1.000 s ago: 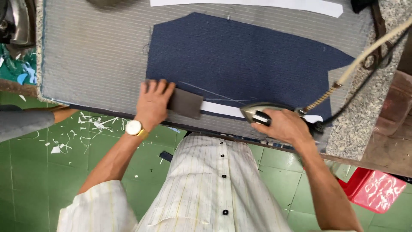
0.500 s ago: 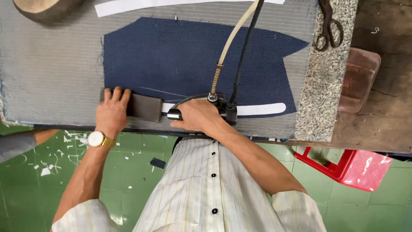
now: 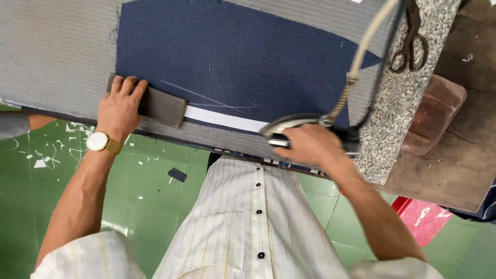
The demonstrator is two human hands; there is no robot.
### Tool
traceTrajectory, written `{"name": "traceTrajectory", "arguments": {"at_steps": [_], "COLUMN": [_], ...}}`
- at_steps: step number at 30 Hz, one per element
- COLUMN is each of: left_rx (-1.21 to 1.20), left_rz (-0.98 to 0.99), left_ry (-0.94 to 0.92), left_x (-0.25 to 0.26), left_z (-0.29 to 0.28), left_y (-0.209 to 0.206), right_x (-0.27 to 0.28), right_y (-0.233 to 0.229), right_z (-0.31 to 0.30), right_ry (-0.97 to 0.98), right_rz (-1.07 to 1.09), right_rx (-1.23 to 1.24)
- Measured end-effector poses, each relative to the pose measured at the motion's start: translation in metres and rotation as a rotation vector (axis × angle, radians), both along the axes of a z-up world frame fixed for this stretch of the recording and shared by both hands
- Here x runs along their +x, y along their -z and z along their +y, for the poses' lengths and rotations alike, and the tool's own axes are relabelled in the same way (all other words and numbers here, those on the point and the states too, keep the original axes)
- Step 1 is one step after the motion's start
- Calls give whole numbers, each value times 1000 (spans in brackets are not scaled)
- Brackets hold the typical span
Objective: The person unfolds a piece of dark blue fabric on a work table and smooths it out. They then use a steam iron to press the fabric. Next, they place a long white strip of material onto the fabric and iron it down to adhere it, using a small rectangular block to press the edge while ironing.
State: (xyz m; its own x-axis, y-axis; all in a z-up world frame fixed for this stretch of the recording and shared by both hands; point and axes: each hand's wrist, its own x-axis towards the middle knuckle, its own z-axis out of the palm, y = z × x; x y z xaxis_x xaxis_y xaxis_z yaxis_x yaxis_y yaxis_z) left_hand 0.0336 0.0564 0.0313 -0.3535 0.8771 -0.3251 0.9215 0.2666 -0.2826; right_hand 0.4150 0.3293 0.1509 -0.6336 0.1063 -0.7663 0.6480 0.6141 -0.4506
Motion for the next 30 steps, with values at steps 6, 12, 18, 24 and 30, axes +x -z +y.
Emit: {"name": "traceTrajectory", "arguments": {"at_steps": [6,12,18,24,30], "left_rx": [-61,19,75,124,114], "left_rz": [-27,-191,-135,-135,-301], "left_ry": [-10,-27,104,270,240], "left_x": [-9,-5,-15,-36,-51], "left_z": [-2,8,0,2,-1], "left_y": [7,-15,-7,-3,-1], "right_x": [69,106,82,16,-75], "right_y": [7,51,43,44,53], "right_z": [46,52,39,-5,-66], "right_ry": [77,-19,-15,-16,-48], "right_rz": [-193,-177,-321,-273,-118], "right_rx": [90,316,328,330,209]}}
